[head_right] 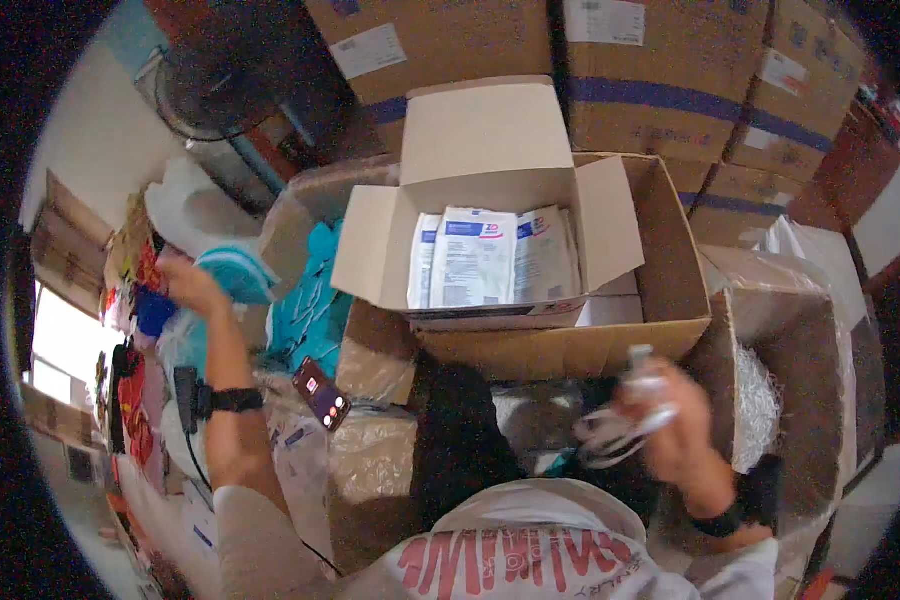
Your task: Removing medical masks from individual plastic wrappers and sorting them into a container.
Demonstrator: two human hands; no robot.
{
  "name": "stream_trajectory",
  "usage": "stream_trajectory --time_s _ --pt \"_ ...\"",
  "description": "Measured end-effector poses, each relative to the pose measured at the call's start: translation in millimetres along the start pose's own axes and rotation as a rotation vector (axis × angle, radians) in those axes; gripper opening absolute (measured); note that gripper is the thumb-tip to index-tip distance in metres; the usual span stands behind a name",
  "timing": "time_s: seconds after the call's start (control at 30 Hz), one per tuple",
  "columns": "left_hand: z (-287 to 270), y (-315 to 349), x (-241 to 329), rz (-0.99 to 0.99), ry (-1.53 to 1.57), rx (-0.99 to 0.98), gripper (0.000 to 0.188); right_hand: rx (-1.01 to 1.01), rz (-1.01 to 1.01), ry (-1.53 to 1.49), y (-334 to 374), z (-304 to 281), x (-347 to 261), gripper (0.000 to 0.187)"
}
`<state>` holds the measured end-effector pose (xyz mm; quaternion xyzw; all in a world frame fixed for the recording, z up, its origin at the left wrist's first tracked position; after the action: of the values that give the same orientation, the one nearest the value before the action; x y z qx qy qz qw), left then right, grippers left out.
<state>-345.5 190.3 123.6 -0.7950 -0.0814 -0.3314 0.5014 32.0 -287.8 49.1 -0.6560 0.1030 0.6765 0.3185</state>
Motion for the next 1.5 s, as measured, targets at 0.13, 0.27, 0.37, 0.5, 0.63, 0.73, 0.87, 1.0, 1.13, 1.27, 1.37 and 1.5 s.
stream_trajectory --time_s 0.13,0.27,0.37,0.5,0.63,0.73,0.87,1.0,1.13,1.27,1.37,1.5 --pt "17 15 -13 0.034 -0.105 0.044 0.052 0.454 -0.272 0.3 27 -144 -26 0.029" --pt "103 33 -52 0.026 -0.43 -0.333 0.052 0.512 -0.106 1.148 76 -305 -20 0.032" --pt "185 55 -94 0.03 -0.399 -0.552 0.052 0.267 0.352 1.768 125 -379 34 0.034" --pt "151 69 9 0.124 0.234 -0.372 0.04 0.378 0.666 1.448 79 -342 52 0.036" --pt "84 168 185 0.302 0.941 -1.096 0.027 0.406 0.387 0.845 5 -252 59 0.026" --pt "102 281 197 0.296 0.559 -1.64 0.035 0.227 0.337 0.68 -32 -180 74 0.025" --pt "136 332 164 0.542 -0.027 -1.464 0.047 0.008 0.295 0.713 -44 -105 58 0.02" --pt "160 347 147 0.574 -0.01 -1.44 0.049 -0.01 0.306 0.566 -23 -106 57 0.017" --pt "150 365 152 0.262 0.156 -1.759 0.041 -0.005 0.342 0.669 -4 -118 49 0.018" --pt "150 364 155 0.01 0.359 -1.81 0.037 -0.014 0.35 0.688 10 -127 52 0.019" --pt "149 338 163 -0.119 0.674 -1.62 0.036 -0.022 0.345 0.669 10 -124 56 0.018" --pt "68 251 240 0.113 0.907 -1.412 0.032 -0.006 0.294 0.597 -1 -106 38 0.018"
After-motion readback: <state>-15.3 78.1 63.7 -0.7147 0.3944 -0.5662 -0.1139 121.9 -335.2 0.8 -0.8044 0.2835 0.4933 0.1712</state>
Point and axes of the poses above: each hand's wrist, its own y-axis away from the middle knuckle, its own z-axis out of the palm, x = y × z, the point moved 7 cm from there along -y, towards the middle knuckle, and after that the axes turned 15 degrees about -y, right-handed, at the moved point
